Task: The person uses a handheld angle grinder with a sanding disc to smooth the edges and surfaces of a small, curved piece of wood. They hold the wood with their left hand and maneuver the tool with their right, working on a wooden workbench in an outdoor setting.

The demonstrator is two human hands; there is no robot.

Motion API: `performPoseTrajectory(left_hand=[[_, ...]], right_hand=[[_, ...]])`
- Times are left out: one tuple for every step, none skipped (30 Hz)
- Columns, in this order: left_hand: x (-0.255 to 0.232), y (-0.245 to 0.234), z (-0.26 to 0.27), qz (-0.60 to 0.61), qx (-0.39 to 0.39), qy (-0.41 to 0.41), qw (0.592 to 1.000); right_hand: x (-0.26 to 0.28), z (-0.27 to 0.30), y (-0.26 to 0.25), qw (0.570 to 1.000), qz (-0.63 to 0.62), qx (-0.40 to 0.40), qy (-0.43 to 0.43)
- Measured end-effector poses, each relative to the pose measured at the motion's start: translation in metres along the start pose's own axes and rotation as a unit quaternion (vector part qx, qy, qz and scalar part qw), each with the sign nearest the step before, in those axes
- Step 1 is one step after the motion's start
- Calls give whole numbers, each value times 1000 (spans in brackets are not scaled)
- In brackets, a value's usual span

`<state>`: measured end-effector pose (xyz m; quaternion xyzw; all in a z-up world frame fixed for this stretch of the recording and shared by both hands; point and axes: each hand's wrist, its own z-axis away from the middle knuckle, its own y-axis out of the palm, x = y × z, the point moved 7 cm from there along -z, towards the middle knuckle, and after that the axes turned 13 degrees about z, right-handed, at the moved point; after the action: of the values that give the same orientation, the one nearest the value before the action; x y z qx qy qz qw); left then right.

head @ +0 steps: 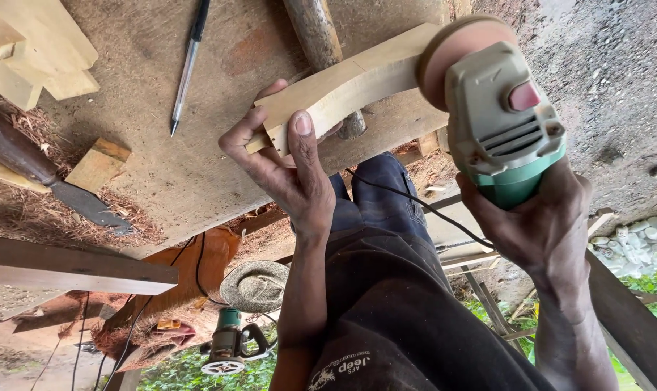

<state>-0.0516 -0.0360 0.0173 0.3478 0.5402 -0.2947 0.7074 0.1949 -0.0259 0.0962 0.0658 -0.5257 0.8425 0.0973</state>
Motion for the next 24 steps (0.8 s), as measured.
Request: performPoseTrajectory(left_hand=[[-1,1,-1,-8,1,3,1000],[-3,2,-2,-15,3,6,1000],[-4,3,-2,-17,6,6,1000],[-4,4,-3,-9,3,0,1000],[-3,6,-3,1,2,-6,1000],[-5,9,-2,1,8,-5,1000],[-3,9,-1,26,-5,-27,999],[-2,9,-1,51,-19,-49,997],[-3,10,-1,50,-17,-47,997],[-3,11,-1,41,-16,-48,998],[-4,10,-1,31,-17,-50,998],[-4,10,0,28,-17,-48,998],[-3,10,0,37,-23,-50,998],[-2,10,0,46,-28,-52,997],[-2,8,0,42,-28,-49,998],[-1,8,0,43,-23,-45,998],[0,8,0,46,-17,-43,998],[-2,9,-1,45,-14,-42,998],[-2,9,0,45,-18,-46,998],[-2,9,0,45,-22,-51,997],[-2,10,0,45,-22,-53,997],[-2,10,-1,39,-20,-51,998],[-4,10,-1,31,-21,-48,998],[-2,8,0,31,-25,-49,998]], right_hand=[[-7,1,1,1000,0,7,21],[-15,2,3,999,0,14,41],[-21,1,3,999,-3,13,43],[-27,1,4,998,-31,19,48],[-33,2,5,997,-58,22,54],[-39,1,5,996,-61,19,58],[-44,0,4,994,-87,13,57],[-48,-1,4,992,-114,7,55],[-51,1,3,992,-116,6,55],[-53,4,2,992,-109,-7,57],[-56,7,1,993,-104,-16,59],[-56,9,3,992,-107,-15,58],[-55,11,6,995,-78,-11,57],[-54,13,9,997,-49,-7,55],[-45,9,6,997,-53,-6,54],[-35,4,6,997,-57,19,42],[-25,1,6,997,-60,43,33],[-21,0,6,997,-63,42,34],[-21,-1,7,996,-43,54,58],[-20,-2,8,994,-23,65,82],[-22,-1,9,994,-21,67,84],[-23,-1,8,995,-32,60,76],[-23,-1,8,996,-43,55,64],[-24,-1,7,996,-41,58,62]])
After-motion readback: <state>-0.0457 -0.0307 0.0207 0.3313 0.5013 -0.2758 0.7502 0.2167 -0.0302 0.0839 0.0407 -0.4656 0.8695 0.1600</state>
